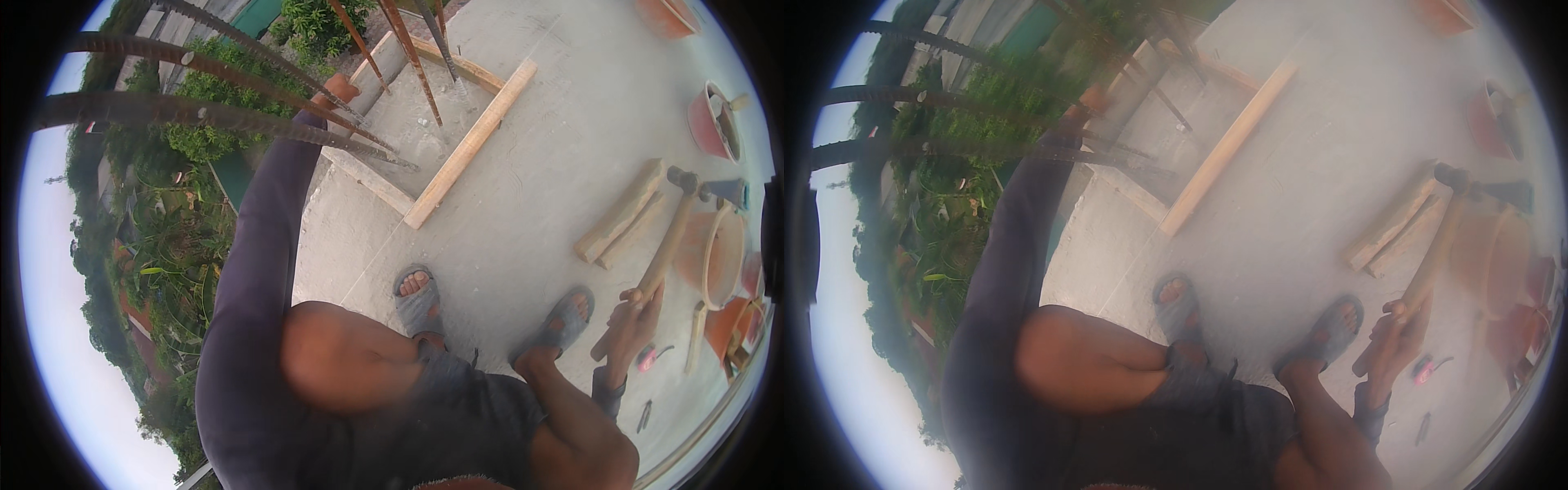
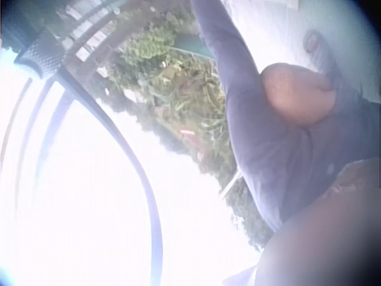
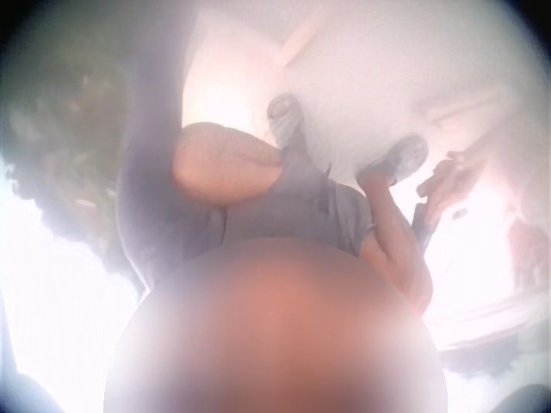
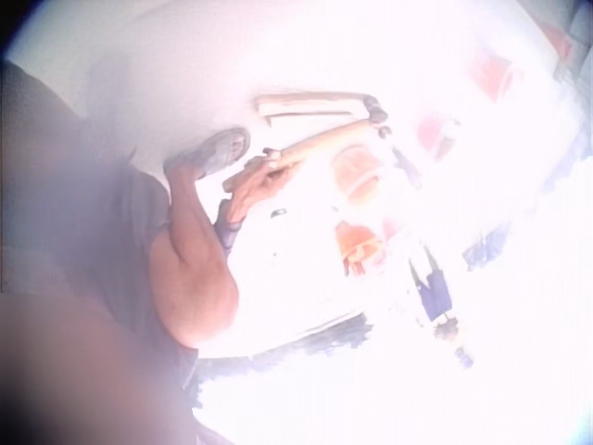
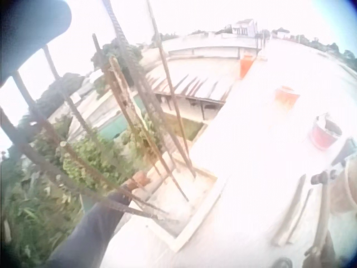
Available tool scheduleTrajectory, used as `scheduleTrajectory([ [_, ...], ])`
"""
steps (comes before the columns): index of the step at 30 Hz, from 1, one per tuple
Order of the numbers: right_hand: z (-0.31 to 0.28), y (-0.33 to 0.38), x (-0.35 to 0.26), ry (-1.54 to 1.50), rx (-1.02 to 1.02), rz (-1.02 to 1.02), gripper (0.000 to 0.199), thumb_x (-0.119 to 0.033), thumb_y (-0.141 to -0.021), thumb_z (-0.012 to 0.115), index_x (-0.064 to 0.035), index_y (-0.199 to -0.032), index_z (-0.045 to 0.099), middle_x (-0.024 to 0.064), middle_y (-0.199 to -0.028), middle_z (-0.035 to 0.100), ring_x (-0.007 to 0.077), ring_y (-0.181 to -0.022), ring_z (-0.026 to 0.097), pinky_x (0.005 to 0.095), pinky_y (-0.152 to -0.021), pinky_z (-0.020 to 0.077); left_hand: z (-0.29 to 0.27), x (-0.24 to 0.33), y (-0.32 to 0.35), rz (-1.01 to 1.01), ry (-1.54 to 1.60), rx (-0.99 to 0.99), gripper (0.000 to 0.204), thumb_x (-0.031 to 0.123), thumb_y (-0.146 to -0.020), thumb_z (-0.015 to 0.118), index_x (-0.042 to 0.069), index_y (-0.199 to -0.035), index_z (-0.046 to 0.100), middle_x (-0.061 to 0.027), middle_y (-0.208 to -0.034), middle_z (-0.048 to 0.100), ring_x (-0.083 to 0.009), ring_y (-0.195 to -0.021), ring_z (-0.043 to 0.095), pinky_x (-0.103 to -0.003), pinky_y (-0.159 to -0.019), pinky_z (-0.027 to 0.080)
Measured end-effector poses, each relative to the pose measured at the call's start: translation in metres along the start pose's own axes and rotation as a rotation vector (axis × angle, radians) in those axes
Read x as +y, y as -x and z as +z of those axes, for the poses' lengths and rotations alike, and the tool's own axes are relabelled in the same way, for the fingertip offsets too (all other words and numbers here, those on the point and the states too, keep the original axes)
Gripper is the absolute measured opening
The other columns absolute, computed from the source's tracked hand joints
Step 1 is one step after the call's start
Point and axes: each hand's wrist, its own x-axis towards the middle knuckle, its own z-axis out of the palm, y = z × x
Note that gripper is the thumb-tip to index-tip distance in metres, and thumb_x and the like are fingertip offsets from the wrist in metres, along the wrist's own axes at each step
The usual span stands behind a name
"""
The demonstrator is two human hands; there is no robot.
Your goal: The person assembles a wooden frame by positioning planks on a concrete surface and securing them with nails using a hammer. They repeatedly retrieve nails from a bucket and hammer them into the wood to join the pieces.
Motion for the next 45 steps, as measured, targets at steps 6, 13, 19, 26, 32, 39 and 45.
scheduleTrajectory([
  [6, -0.003, 0.000, 0.010, -0.049, -0.026, -0.037, 0.064, -0.028, -0.110, 0.061, -0.0065, -0.166, 0.037, 0.0051, -0.095, 0.066, 0.0054, -0.061, 0.055, 0.0228, -0.052, 0.0476, 0.002, -0.015, -0.020, 0.060, -0.142, -0.099, 0.046, 0.036, -0.085, 0.078, -0.006, -0.103, 0.074, -0.0319, -0.109, 0.073, -0.0465, -0.105, 0.072, -0.053, -0.090, 0.056],
  [13, -0.001, 0.002, 0.013, -0.043, -0.013, 0.019, 0.065, -0.031, -0.110, 0.061, -0.0071, -0.166, 0.038, 0.0050, -0.093, 0.065, 0.0053, -0.061, 0.055, 0.0229, -0.053, 0.0471, 0.000, -0.019, -0.021, 0.082, -0.070, -0.108, 0.049, 0.028, -0.079, 0.080, -0.011, -0.107, 0.071, -0.0316, -0.108, 0.073, -0.0444, -0.107, 0.071, -0.053, -0.089, 0.055],
  [19, 0.001, 0.002, 0.008, -0.010, -0.016, 0.048, 0.066, -0.033, -0.110, 0.062, -0.0083, -0.166, 0.039, 0.0046, -0.092, 0.066, 0.0053, -0.061, 0.056, 0.0236, -0.052, 0.0469, 0.008, -0.020, -0.023, 0.112, -0.092, -0.140, 0.046, 0.028, -0.078, 0.079, -0.008, -0.108, 0.075, -0.0304, -0.107, 0.074, -0.0448, -0.104, 0.072, -0.053, -0.089, 0.056],
  [26, 0.002, 0.004, 0.007, 0.037, -0.032, 0.047, 0.064, -0.031, -0.110, 0.059, -0.0093, -0.166, 0.039, 0.0044, -0.092, 0.065, 0.0061, -0.060, 0.055, 0.0238, -0.051, 0.0460, 0.019, -0.018, -0.018, 0.047, -0.025, -0.012, 0.037, 0.028, -0.076, 0.075, -0.005, -0.093, 0.079, -0.0270, -0.089, 0.077, -0.0416, -0.085, 0.076, -0.051, -0.079, 0.059],
  [32, -0.002, 0.003, 0.022, 0.016, -0.062, 0.008, 0.062, -0.024, -0.108, 0.056, -0.0074, -0.165, 0.040, 0.0072, -0.095, 0.065, 0.0065, -0.061, 0.055, 0.0248, -0.053, 0.0472, 0.008, -0.005, -0.008, 0.077, -0.033, -0.032, 0.036, 0.025, -0.075, 0.073, -0.007, -0.092, 0.077, -0.0291, -0.087, 0.074, -0.0424, -0.085, 0.076, -0.052, -0.078, 0.058],
  [39, 0.008, -0.002, 0.011, 0.061, -0.099, 0.061, 0.065, -0.022, -0.106, 0.055, -0.0126, -0.168, 0.038, 0.0034, -0.091, 0.064, 0.0057, -0.061, 0.054, 0.0235, -0.052, 0.0479, 0.008, -0.003, -0.002, 0.050, -0.004, 0.005, 0.037, 0.026, -0.076, 0.072, -0.007, -0.094, 0.076, -0.0308, -0.090, 0.074, -0.0446, -0.088, 0.076, -0.054, -0.080, 0.057],
  [45, 0.023, -0.003, -0.010, 0.113, -0.171, 0.101, 0.067, -0.010, -0.101, 0.052, -0.0144, -0.166, 0.042, 0.0042, -0.095, 0.064, 0.0067, -0.067, 0.051, 0.0235, -0.060, 0.0429, 0.015, -0.008, -0.003, 0.044, -0.004, 0.014, 0.038, 0.027, -0.077, 0.072, -0.007, -0.095, 0.076, -0.0304, -0.091, 0.075, -0.0455, -0.089, 0.076, -0.054, -0.081, 0.058],
])
